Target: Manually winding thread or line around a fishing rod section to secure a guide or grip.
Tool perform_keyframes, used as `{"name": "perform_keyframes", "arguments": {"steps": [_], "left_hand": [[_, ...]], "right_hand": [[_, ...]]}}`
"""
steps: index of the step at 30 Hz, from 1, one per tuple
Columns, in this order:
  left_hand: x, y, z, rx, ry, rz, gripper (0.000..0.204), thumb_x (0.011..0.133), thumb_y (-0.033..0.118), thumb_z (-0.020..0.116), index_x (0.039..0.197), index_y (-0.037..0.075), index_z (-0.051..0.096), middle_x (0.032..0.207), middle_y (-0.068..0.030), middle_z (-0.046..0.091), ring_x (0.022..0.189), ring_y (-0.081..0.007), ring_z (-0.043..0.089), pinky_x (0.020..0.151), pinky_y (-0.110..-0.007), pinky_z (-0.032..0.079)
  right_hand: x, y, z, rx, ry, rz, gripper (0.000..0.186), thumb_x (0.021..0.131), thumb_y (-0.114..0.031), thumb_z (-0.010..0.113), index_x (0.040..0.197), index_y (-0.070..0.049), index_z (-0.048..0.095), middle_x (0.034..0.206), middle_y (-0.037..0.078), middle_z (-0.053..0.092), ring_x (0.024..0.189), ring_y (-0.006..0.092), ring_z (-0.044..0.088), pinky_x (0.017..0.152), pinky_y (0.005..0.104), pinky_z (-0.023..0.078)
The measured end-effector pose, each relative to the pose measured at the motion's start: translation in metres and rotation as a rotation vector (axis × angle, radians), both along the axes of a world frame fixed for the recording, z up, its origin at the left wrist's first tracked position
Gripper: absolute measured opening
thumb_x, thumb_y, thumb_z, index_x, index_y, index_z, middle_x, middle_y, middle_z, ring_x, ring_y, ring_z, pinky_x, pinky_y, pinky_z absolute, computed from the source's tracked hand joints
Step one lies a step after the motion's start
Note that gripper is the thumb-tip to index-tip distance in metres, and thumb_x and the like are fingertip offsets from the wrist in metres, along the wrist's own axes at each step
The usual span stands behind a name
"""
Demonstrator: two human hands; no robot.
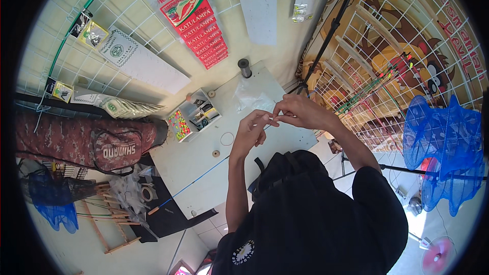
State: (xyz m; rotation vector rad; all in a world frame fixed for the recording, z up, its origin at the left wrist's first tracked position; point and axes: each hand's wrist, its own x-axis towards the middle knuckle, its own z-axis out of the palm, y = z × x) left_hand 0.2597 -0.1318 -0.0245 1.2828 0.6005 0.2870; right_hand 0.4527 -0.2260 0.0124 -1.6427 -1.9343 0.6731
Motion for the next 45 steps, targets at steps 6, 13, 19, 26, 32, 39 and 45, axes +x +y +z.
{"name": "perform_keyframes", "arguments": {"steps": [6, 13, 19, 26, 32, 39, 45], "left_hand": [[0.002, -0.007, -0.004, 0.026, -0.055, 0.066, 0.025, 0.096, 0.024, 0.059, 0.104, 0.000, 0.062, 0.091, -0.0101, 0.069, 0.044, -0.0045, 0.046, 0.037, -0.019, 0.032], [0.012, -0.031, -0.005, 0.376, -0.038, 0.309, 0.022, 0.086, 0.009, 0.071, 0.104, 0.000, 0.065, 0.087, -0.0042, 0.067, 0.048, -0.0035, 0.050, 0.040, -0.018, 0.035], [0.010, -0.031, 0.002, 0.222, -0.114, 0.287, 0.031, 0.089, 0.008, 0.067, 0.118, 0.002, 0.056, 0.094, -0.0055, 0.060, 0.050, -0.0055, 0.050, 0.039, -0.020, 0.034], [-0.002, -0.012, 0.023, -0.315, -0.137, 0.008, 0.034, 0.098, 0.017, 0.054, 0.128, 0.006, 0.041, 0.099, -0.0038, 0.049, 0.050, -0.0060, 0.042, 0.041, -0.020, 0.028], [-0.003, -0.003, 0.018, -0.282, -0.158, -0.059, 0.039, 0.094, 0.019, 0.061, 0.127, 0.007, 0.044, 0.093, -0.0012, 0.050, 0.053, -0.0030, 0.040, 0.044, -0.019, 0.025], [-0.002, -0.002, 0.028, -0.005, -0.019, -0.013, 0.044, 0.083, 0.013, 0.073, 0.120, 0.005, 0.051, 0.087, 0.0005, 0.057, 0.053, -0.0005, 0.040, 0.044, -0.018, 0.027], [-0.004, -0.005, 0.028, 0.371, 0.026, 0.066, 0.031, 0.078, 0.009, 0.077, 0.106, 0.004, 0.064, 0.080, -0.0005, 0.063, 0.048, -0.0001, 0.039, 0.043, -0.019, 0.029]], "right_hand": [[-0.003, -0.001, 0.007, 0.016, 0.036, -0.052, 0.013, 0.089, -0.021, 0.064, 0.089, -0.009, 0.066, 0.070, 0.007, 0.056, 0.073, 0.0244, 0.056, 0.068, 0.0381, 0.045], [-0.006, 0.002, 0.004, 0.070, 0.020, -0.093, 0.014, 0.087, -0.022, 0.067, 0.091, -0.009, 0.066, 0.065, 0.006, 0.048, 0.069, 0.0222, 0.053, 0.062, 0.0370, 0.041], [-0.002, 0.004, 0.002, 0.123, 0.020, -0.086, 0.012, 0.087, -0.020, 0.067, 0.091, -0.009, 0.065, 0.067, 0.006, 0.050, 0.071, 0.0231, 0.054, 0.066, 0.0380, 0.043], [-0.002, 0.007, 0.008, 0.347, -0.099, 0.050, 0.008, 0.084, -0.016, 0.068, 0.090, -0.010, 0.066, 0.073, 0.004, 0.053, 0.075, 0.0219, 0.054, 0.069, 0.0372, 0.045], [-0.006, 0.005, 0.016, 0.417, -0.220, 0.061, 0.008, 0.082, -0.019, 0.069, 0.088, -0.013, 0.068, 0.070, 0.001, 0.050, 0.073, 0.0196, 0.051, 0.067, 0.0338, 0.045], [-0.004, 0.004, 0.022, 0.385, -0.226, 0.100, 0.010, 0.081, -0.020, 0.069, 0.088, -0.012, 0.067, 0.071, 0.001, 0.051, 0.075, 0.0190, 0.053, 0.069, 0.0331, 0.046], [-0.003, 0.001, 0.019, 0.322, -0.201, 0.135, 0.013, 0.081, -0.019, 0.071, 0.090, -0.011, 0.068, 0.076, 0.001, 0.061, 0.080, 0.0196, 0.056, 0.079, 0.0343, 0.046]]}}
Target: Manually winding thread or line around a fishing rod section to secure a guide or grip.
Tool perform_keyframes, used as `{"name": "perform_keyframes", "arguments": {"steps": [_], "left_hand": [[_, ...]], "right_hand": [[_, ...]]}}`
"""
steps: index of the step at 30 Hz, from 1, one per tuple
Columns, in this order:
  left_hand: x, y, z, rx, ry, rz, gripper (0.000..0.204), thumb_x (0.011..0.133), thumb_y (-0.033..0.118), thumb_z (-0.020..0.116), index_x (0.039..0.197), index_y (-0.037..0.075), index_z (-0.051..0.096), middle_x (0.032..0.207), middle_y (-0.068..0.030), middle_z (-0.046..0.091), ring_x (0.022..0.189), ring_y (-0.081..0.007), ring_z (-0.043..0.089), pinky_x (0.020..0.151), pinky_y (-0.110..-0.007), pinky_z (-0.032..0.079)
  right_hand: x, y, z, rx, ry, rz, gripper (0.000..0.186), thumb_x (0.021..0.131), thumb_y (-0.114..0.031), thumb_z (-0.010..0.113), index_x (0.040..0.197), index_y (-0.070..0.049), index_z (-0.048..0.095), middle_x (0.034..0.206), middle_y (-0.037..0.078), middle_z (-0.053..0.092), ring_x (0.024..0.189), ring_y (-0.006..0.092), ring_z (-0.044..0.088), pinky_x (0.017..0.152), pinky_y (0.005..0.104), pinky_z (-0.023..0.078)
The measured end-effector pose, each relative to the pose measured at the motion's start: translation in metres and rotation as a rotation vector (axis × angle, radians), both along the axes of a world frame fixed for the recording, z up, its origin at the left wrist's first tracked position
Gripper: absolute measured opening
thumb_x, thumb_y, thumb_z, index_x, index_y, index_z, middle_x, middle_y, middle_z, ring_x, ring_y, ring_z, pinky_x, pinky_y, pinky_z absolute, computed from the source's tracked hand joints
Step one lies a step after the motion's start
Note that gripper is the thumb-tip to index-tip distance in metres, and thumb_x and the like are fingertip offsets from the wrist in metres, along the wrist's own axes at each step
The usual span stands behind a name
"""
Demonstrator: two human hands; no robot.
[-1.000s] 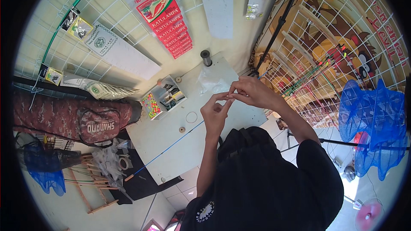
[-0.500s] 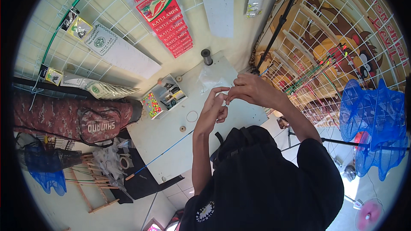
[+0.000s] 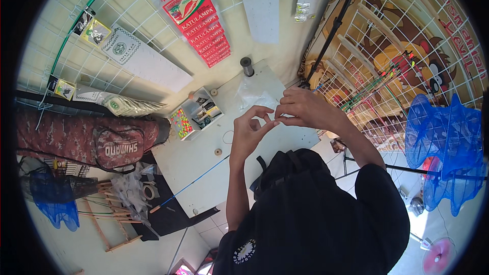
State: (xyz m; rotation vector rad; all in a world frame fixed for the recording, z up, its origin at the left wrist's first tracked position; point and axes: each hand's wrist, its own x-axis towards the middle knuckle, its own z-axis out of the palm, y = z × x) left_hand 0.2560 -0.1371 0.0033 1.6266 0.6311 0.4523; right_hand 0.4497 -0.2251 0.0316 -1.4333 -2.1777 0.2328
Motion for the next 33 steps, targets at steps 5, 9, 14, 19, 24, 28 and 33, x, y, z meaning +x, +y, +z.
{"name": "perform_keyframes", "arguments": {"steps": [5, 9, 14, 19, 24, 28, 33], "left_hand": [[0.001, -0.009, 0.006, 0.115, 0.092, 0.094, 0.017, 0.079, 0.009, 0.075, 0.094, 0.003, 0.071, 0.075, -0.0022, 0.064, 0.048, -0.0023, 0.040, 0.044, -0.022, 0.031], [0.001, -0.012, 0.007, 0.151, 0.115, 0.133, 0.014, 0.081, 0.008, 0.073, 0.093, 0.001, 0.070, 0.074, -0.0031, 0.064, 0.050, -0.0048, 0.043, 0.048, -0.023, 0.035], [0.002, -0.015, -0.002, 0.128, 0.061, 0.173, 0.010, 0.083, 0.008, 0.071, 0.089, 0.001, 0.068, 0.074, -0.0050, 0.064, 0.053, -0.0060, 0.048, 0.051, -0.024, 0.038], [0.000, -0.015, -0.011, 0.093, -0.001, 0.164, 0.009, 0.085, 0.007, 0.071, 0.087, 0.001, 0.067, 0.074, -0.0051, 0.064, 0.057, -0.0051, 0.050, 0.052, -0.024, 0.040], [-0.002, -0.016, -0.004, -0.190, -0.207, 0.105, 0.030, 0.083, -0.002, 0.070, 0.112, 0.000, 0.060, 0.088, -0.0029, 0.065, 0.071, -0.0038, 0.054, 0.063, -0.019, 0.042], [-0.004, -0.015, -0.006, -0.246, -0.226, 0.093, 0.036, 0.084, 0.000, 0.069, 0.117, 0.002, 0.056, 0.086, -0.0027, 0.064, 0.072, -0.0046, 0.053, 0.066, -0.020, 0.041], [-0.006, -0.015, 0.001, -0.376, -0.202, 0.081, 0.032, 0.091, 0.011, 0.063, 0.121, 0.003, 0.053, 0.084, -0.0028, 0.061, 0.068, -0.0048, 0.046, 0.063, -0.022, 0.037]], "right_hand": [[-0.006, -0.001, -0.006, 0.124, -0.081, 0.009, 0.015, 0.075, -0.016, 0.073, 0.086, -0.009, 0.065, 0.074, 0.001, 0.060, 0.078, 0.0175, 0.055, 0.075, 0.0320, 0.045], [-0.007, -0.002, -0.005, 0.223, -0.186, 0.024, 0.018, 0.072, -0.014, 0.074, 0.086, -0.010, 0.064, 0.074, -0.001, 0.058, 0.077, 0.0155, 0.055, 0.072, 0.0305, 0.043], [-0.011, -0.004, -0.007, 0.310, -0.213, 0.025, 0.020, 0.069, -0.015, 0.078, 0.080, -0.010, 0.061, 0.072, -0.001, 0.055, 0.073, 0.0165, 0.052, 0.068, 0.0325, 0.042], [-0.011, -0.006, -0.008, 0.323, -0.241, 0.030, 0.024, 0.068, -0.017, 0.078, 0.084, -0.009, 0.061, 0.074, 0.000, 0.055, 0.074, 0.0169, 0.053, 0.069, 0.0328, 0.042], [-0.009, -0.006, -0.013, 0.346, -0.244, 0.018, 0.013, 0.074, -0.013, 0.070, 0.082, -0.010, 0.059, 0.072, -0.001, 0.053, 0.074, 0.0161, 0.052, 0.069, 0.0316, 0.042], [-0.011, -0.007, -0.013, 0.370, -0.207, 0.002, 0.015, 0.073, -0.013, 0.070, 0.078, -0.010, 0.057, 0.071, -0.001, 0.052, 0.074, 0.0163, 0.052, 0.068, 0.0316, 0.042], [-0.009, -0.009, -0.012, 0.356, -0.219, -0.019, 0.023, 0.068, -0.015, 0.077, 0.086, -0.008, 0.064, 0.069, 0.000, 0.053, 0.073, 0.0169, 0.054, 0.069, 0.0324, 0.044]]}}
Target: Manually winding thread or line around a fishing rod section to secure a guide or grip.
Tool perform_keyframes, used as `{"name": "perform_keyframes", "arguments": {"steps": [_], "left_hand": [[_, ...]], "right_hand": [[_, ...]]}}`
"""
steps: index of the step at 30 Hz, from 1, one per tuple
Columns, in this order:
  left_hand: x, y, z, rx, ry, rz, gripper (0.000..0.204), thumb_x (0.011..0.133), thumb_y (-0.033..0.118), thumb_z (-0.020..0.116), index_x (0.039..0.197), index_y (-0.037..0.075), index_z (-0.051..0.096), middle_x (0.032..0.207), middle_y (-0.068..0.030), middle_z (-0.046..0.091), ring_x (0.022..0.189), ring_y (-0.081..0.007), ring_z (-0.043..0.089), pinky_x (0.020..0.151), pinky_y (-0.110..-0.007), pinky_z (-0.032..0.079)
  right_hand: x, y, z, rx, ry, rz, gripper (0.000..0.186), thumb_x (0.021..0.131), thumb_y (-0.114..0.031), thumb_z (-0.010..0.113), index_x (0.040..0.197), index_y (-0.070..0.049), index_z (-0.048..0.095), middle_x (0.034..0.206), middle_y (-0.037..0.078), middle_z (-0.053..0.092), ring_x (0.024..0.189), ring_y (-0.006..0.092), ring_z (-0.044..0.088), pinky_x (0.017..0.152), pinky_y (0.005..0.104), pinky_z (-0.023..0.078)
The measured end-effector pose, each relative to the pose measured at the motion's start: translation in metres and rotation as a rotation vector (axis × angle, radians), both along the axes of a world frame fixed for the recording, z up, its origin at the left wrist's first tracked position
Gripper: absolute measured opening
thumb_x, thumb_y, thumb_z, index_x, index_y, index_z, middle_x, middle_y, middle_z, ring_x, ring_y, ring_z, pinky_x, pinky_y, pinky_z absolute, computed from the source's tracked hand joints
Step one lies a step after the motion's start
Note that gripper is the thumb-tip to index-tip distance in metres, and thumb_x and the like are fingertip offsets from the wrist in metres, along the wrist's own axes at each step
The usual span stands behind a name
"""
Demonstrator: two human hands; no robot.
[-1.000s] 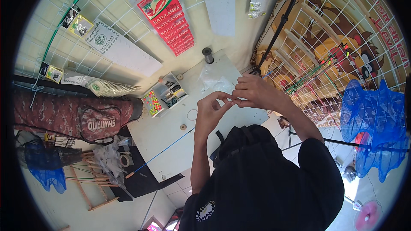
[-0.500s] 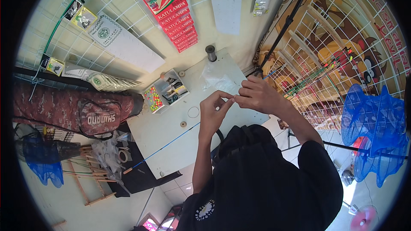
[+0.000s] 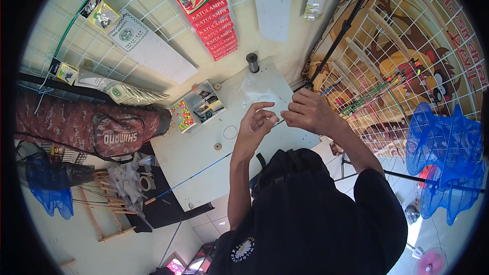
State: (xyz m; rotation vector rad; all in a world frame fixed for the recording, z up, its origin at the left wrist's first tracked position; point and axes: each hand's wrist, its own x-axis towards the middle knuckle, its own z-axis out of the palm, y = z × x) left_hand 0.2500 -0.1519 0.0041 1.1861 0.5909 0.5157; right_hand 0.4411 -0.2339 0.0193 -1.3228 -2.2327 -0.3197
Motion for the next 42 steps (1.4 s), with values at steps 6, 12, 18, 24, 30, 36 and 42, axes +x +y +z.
{"name": "perform_keyframes", "arguments": {"steps": [6, 12, 18, 24, 30, 36, 42], "left_hand": [[0.004, 0.000, 0.006, -0.048, 0.017, 0.049, 0.031, 0.094, 0.014, 0.060, 0.122, 0.004, 0.053, 0.081, -0.0040, 0.061, 0.062, -0.0049, 0.038, 0.058, -0.021, 0.032], [0.007, -0.003, 0.001, 0.013, 0.061, 0.083, 0.030, 0.093, 0.015, 0.061, 0.120, 0.004, 0.055, 0.078, -0.0030, 0.061, 0.062, -0.0049, 0.039, 0.058, -0.021, 0.032], [0.003, -0.001, 0.003, -0.049, 0.061, 0.098, 0.033, 0.093, 0.016, 0.062, 0.121, 0.000, 0.056, 0.078, -0.0027, 0.062, 0.062, -0.0046, 0.040, 0.057, -0.021, 0.032], [0.001, 0.001, 0.003, -0.123, 0.039, 0.074, 0.034, 0.092, 0.016, 0.063, 0.120, -0.003, 0.058, 0.080, -0.0036, 0.064, 0.061, -0.0044, 0.040, 0.057, -0.021, 0.032], [0.000, 0.003, -0.006, -0.092, 0.070, 0.051, 0.021, 0.091, 0.016, 0.066, 0.104, 0.000, 0.063, 0.082, -0.0032, 0.065, 0.063, -0.0042, 0.043, 0.058, -0.020, 0.034], [0.002, -0.003, -0.005, 0.104, 0.046, 0.109, 0.015, 0.093, 0.017, 0.065, 0.094, 0.003, 0.061, 0.082, -0.0021, 0.064, 0.072, -0.0057, 0.051, 0.064, -0.022, 0.038], [0.000, -0.008, -0.005, 0.217, 0.066, 0.146, 0.014, 0.094, 0.015, 0.063, 0.094, 0.001, 0.060, 0.081, -0.0014, 0.062, 0.074, -0.0055, 0.052, 0.066, -0.021, 0.039]], "right_hand": [[-0.009, 0.000, -0.001, 0.110, -0.084, -0.018, 0.012, 0.075, -0.013, 0.069, 0.076, -0.009, 0.058, 0.069, -0.001, 0.053, 0.070, 0.0156, 0.052, 0.064, 0.0311, 0.041], [-0.013, -0.001, -0.007, 0.140, -0.106, -0.081, 0.019, 0.070, -0.015, 0.076, 0.084, -0.008, 0.066, 0.067, -0.002, 0.053, 0.069, 0.0152, 0.052, 0.062, 0.0305, 0.040], [-0.017, 0.000, -0.006, 0.186, -0.063, -0.124, 0.012, 0.073, -0.014, 0.071, 0.081, -0.007, 0.065, 0.068, -0.001, 0.054, 0.068, 0.0147, 0.053, 0.061, 0.0298, 0.039], [-0.018, 0.001, -0.010, 0.206, -0.053, -0.140, 0.016, 0.072, -0.015, 0.072, 0.084, -0.007, 0.065, 0.068, -0.002, 0.054, 0.068, 0.0142, 0.053, 0.061, 0.0296, 0.039], [-0.018, -0.002, -0.010, 0.196, -0.052, -0.144, 0.018, 0.072, -0.017, 0.072, 0.085, -0.008, 0.065, 0.068, -0.003, 0.054, 0.068, 0.0140, 0.052, 0.062, 0.0297, 0.038], [-0.009, -0.004, 0.005, 0.102, 0.068, -0.135, 0.017, 0.071, -0.017, 0.075, 0.085, -0.010, 0.068, 0.069, -0.003, 0.054, 0.071, 0.0147, 0.053, 0.066, 0.0304, 0.041], [0.000, -0.008, 0.034, 0.003, 0.120, -0.146, 0.015, 0.071, -0.016, 0.078, 0.082, -0.011, 0.070, 0.070, -0.003, 0.056, 0.073, 0.0147, 0.052, 0.070, 0.0310, 0.042]]}}
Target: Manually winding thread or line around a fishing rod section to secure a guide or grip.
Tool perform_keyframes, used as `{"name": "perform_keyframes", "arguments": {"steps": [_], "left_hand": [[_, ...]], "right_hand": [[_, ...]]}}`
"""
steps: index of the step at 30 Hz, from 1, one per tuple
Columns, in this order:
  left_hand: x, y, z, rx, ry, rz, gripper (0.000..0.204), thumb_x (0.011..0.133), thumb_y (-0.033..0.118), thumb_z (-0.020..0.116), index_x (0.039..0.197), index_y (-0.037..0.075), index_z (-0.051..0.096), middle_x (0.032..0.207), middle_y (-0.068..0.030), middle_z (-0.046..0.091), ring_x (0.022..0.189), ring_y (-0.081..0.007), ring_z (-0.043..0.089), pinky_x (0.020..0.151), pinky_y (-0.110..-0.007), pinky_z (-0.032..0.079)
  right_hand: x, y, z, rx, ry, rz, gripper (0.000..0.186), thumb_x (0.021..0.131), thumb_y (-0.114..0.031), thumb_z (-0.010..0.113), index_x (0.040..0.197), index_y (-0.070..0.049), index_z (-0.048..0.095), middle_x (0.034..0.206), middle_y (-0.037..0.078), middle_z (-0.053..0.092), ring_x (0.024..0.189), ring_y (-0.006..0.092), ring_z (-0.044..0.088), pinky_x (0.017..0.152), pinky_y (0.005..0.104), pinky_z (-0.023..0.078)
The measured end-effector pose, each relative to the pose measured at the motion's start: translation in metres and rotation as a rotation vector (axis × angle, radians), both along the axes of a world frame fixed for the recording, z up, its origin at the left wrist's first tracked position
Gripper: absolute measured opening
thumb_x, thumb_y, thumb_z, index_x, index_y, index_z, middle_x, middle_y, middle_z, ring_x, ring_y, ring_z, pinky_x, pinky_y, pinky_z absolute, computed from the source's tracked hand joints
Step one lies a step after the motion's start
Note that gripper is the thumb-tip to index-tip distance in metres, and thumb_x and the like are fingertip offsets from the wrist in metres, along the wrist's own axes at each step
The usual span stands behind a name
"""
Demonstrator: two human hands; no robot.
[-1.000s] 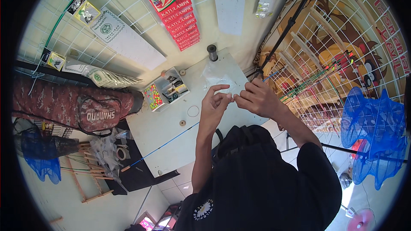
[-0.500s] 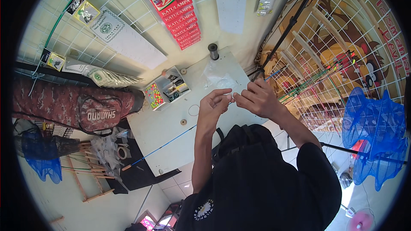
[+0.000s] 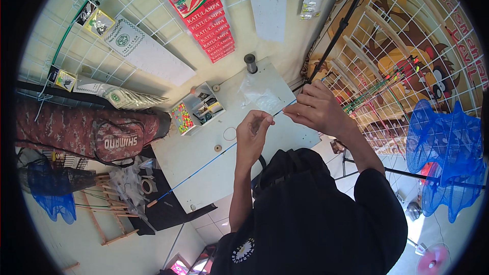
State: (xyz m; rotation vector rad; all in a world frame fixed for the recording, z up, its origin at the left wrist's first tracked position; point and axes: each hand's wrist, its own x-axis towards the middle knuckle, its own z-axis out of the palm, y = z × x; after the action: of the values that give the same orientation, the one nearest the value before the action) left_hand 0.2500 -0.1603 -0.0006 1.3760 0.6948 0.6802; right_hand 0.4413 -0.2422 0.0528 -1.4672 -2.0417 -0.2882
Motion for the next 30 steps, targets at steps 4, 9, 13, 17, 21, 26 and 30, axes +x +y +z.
{"name": "perform_keyframes", "arguments": {"steps": [4, 9, 13, 17, 21, 26, 30], "left_hand": [[-0.003, -0.005, 0.005, 0.127, 0.205, 0.107, 0.015, 0.092, 0.015, 0.065, 0.092, 0.001, 0.061, 0.078, -0.0033, 0.058, 0.065, -0.0091, 0.046, 0.061, -0.028, 0.039], [-0.006, -0.007, 0.015, 0.305, 0.341, 0.162, 0.016, 0.090, 0.016, 0.066, 0.091, 0.001, 0.061, 0.080, -0.0064, 0.056, 0.061, -0.0147, 0.040, 0.058, -0.031, 0.036], [-0.008, -0.006, 0.014, 0.445, 0.355, 0.188, 0.014, 0.089, 0.013, 0.067, 0.089, 0.000, 0.062, 0.077, -0.0023, 0.052, 0.061, -0.0105, 0.037, 0.056, -0.027, 0.033], [-0.008, -0.007, 0.013, 0.418, 0.359, 0.192, 0.014, 0.088, 0.013, 0.068, 0.088, 0.000, 0.062, 0.077, -0.0030, 0.051, 0.062, -0.0115, 0.035, 0.057, -0.028, 0.034], [-0.010, -0.008, 0.012, 0.443, 0.361, 0.187, 0.014, 0.088, 0.013, 0.068, 0.089, 0.000, 0.061, 0.078, -0.0037, 0.052, 0.062, -0.0120, 0.037, 0.057, -0.029, 0.034], [-0.013, -0.008, 0.015, 0.423, 0.395, 0.141, 0.016, 0.092, 0.016, 0.063, 0.091, 0.000, 0.059, 0.091, -0.0105, 0.057, 0.070, -0.0235, 0.049, 0.064, -0.036, 0.041], [-0.014, -0.008, 0.017, 0.427, 0.411, 0.116, 0.016, 0.092, 0.016, 0.062, 0.091, 0.001, 0.058, 0.092, -0.0117, 0.057, 0.075, -0.0261, 0.054, 0.068, -0.037, 0.044]], "right_hand": [[0.002, -0.001, 0.003, 0.008, -0.008, -0.018, 0.015, 0.070, -0.017, 0.079, 0.079, -0.011, 0.069, 0.070, -0.003, 0.057, 0.074, 0.0156, 0.052, 0.071, 0.0314, 0.042], [0.005, -0.002, 0.003, 0.019, 0.017, -0.026, 0.020, 0.068, -0.016, 0.081, 0.084, -0.011, 0.071, 0.068, -0.002, 0.054, 0.072, 0.0163, 0.050, 0.071, 0.0327, 0.039], [0.006, -0.003, 0.008, -0.007, -0.001, -0.042, 0.017, 0.069, -0.017, 0.080, 0.080, -0.010, 0.069, 0.070, -0.002, 0.056, 0.075, 0.0169, 0.052, 0.071, 0.0327, 0.042], [0.008, -0.004, 0.007, -0.006, 0.010, -0.045, 0.018, 0.069, -0.017, 0.080, 0.081, -0.010, 0.069, 0.070, -0.002, 0.056, 0.075, 0.0172, 0.051, 0.071, 0.0329, 0.041], [0.009, -0.005, 0.008, -0.014, 0.011, -0.045, 0.018, 0.068, -0.017, 0.081, 0.081, -0.010, 0.069, 0.069, -0.002, 0.056, 0.075, 0.0173, 0.051, 0.071, 0.0333, 0.041], [0.009, -0.002, 0.007, 0.033, 0.021, -0.034, 0.021, 0.065, -0.015, 0.081, 0.081, -0.009, 0.070, 0.067, -0.002, 0.054, 0.069, 0.0171, 0.047, 0.069, 0.0335, 0.037], [0.009, -0.002, 0.007, 0.029, 0.028, -0.030, 0.021, 0.065, -0.014, 0.081, 0.082, -0.010, 0.070, 0.067, -0.002, 0.054, 0.070, 0.0174, 0.048, 0.069, 0.0340, 0.038]]}}
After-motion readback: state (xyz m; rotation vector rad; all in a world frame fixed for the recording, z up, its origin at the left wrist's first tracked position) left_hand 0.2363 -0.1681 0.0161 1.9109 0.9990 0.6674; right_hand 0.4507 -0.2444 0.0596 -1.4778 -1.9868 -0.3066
